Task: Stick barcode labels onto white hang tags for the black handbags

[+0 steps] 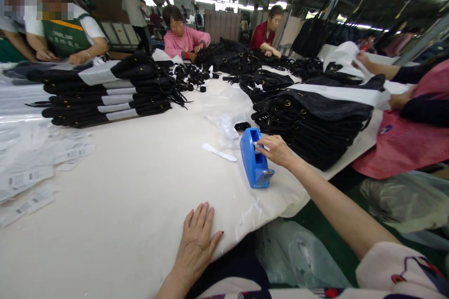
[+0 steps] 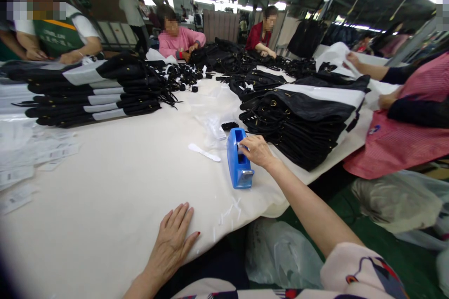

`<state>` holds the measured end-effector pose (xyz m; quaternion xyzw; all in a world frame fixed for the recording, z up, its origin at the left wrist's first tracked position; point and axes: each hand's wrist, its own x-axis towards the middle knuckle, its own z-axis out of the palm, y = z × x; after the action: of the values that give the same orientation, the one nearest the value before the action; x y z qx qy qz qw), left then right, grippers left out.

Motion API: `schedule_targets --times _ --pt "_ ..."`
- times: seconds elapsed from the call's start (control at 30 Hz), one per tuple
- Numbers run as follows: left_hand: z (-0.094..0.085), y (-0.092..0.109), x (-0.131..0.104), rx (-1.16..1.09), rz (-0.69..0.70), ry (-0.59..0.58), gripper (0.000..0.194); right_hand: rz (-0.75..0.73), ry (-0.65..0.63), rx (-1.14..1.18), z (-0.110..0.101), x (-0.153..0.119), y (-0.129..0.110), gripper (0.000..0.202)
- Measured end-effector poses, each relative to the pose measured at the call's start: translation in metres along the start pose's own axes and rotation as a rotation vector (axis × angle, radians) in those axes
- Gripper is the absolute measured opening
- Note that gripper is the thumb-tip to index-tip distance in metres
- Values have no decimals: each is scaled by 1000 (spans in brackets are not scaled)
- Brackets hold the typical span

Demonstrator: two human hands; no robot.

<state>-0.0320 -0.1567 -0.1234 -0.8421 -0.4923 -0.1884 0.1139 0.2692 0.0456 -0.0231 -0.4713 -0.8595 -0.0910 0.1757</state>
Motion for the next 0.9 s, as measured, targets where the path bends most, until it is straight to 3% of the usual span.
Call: schedule_targets --times 0.1,0.27,0.47,0.73,0.9 --pt "-1 1 1 9 0 0 48 69 -50 59 -3 2 -5 18" --pt "-3 1 2 5 2 -11 48 306 -85 157 -3 7 -13 16" --pt "-3 1 1 -39 -27 -23 46 425 -123 225 1 4 -16 11" --pt "-1 2 1 -62 -47 -29 46 449 -203 315 -10 -5 -16 6" --pt "-3 2 2 -103 -62 -7 44 377 -129 313 -27 -25 -27 10"
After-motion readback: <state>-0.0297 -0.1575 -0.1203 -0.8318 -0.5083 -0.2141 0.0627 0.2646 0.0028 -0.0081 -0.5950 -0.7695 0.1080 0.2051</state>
